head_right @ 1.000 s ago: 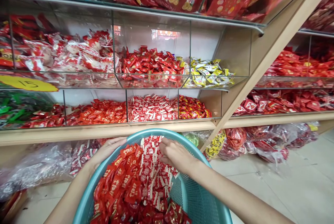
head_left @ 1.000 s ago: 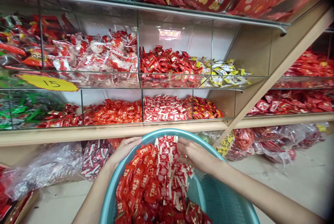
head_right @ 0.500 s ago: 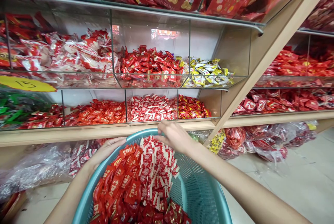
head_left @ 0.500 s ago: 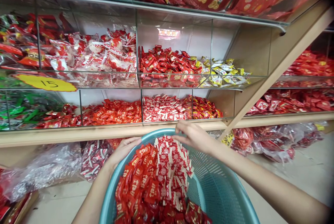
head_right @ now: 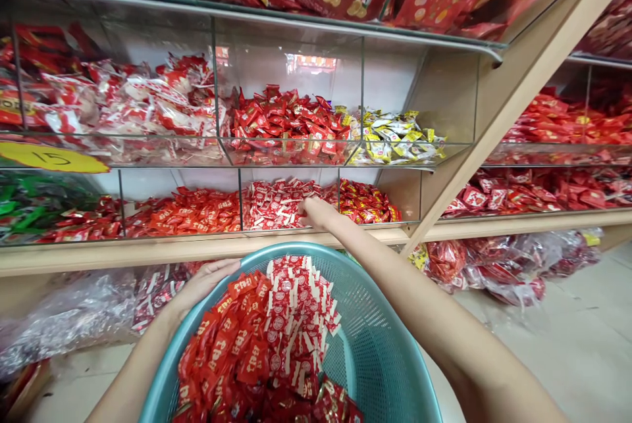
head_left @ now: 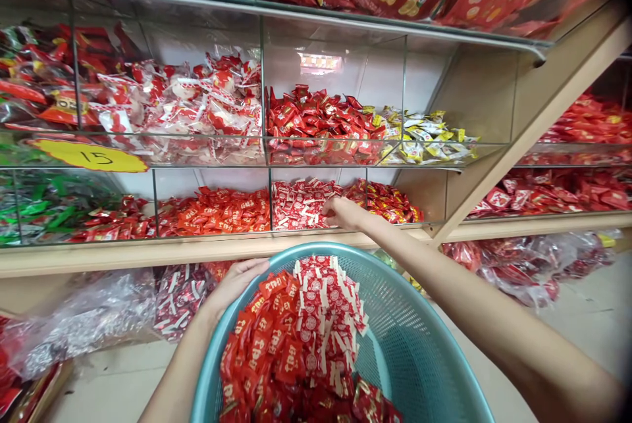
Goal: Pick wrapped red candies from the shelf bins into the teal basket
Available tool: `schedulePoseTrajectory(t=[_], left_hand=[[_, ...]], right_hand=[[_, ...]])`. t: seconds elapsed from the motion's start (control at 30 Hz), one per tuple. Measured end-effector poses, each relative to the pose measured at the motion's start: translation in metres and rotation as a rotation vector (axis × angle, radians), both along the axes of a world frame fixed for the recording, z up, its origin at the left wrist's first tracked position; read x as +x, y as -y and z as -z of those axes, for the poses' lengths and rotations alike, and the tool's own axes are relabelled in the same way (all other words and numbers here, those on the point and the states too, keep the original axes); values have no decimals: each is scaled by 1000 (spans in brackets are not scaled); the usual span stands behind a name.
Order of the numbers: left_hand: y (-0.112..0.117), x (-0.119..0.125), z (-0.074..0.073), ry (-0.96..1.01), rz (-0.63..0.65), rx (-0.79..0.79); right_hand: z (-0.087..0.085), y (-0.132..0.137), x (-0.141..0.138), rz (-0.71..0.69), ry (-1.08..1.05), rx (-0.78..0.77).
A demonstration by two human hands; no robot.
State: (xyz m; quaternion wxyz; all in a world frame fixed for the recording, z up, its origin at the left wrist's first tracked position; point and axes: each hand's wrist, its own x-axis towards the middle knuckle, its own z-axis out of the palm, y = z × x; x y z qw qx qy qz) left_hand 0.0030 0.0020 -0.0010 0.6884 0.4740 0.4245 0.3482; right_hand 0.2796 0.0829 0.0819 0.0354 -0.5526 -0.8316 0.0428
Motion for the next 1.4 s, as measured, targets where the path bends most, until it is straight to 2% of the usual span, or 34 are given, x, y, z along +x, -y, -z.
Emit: schedulePoseTrajectory(t=[0.23, 0.4, 0.5, 0.6, 0.67, 0.73, 0.8, 0.9, 1.03, 1.4], left_hand=[[1, 2, -1, -14, -15, 5], [0, 1, 2, -17, -27, 17], [-2, -1, 5, -32, -26, -9], [-3, -2, 5, -33, -20, -26], [-2, -1, 5, -30, -21, -30], [-1, 0, 3, -29, -26, -30], [0, 1, 2, -26, -29, -25], [1, 3, 0, -21, -27, -18], [-1, 2, 1, -29, -25, -15], [-2, -2, 5, -25, -1, -7]], right_hand=[[-1, 3, 1, -4, 18, 9], [-16, 14, 13, -16, -98, 91], [-32, 39, 23, -56, -205, 148], [-39, 83, 26, -152, -332, 147], [-33, 118, 24, -206, -412, 94], [-17, 152, 21, -192, -443, -4], [5, 178, 18, -160, -401, -101], [37, 202, 15, -110, -245, -148], [60, 208, 5, -121, -60, -116], [83, 198, -13, -171, 13, 61]])
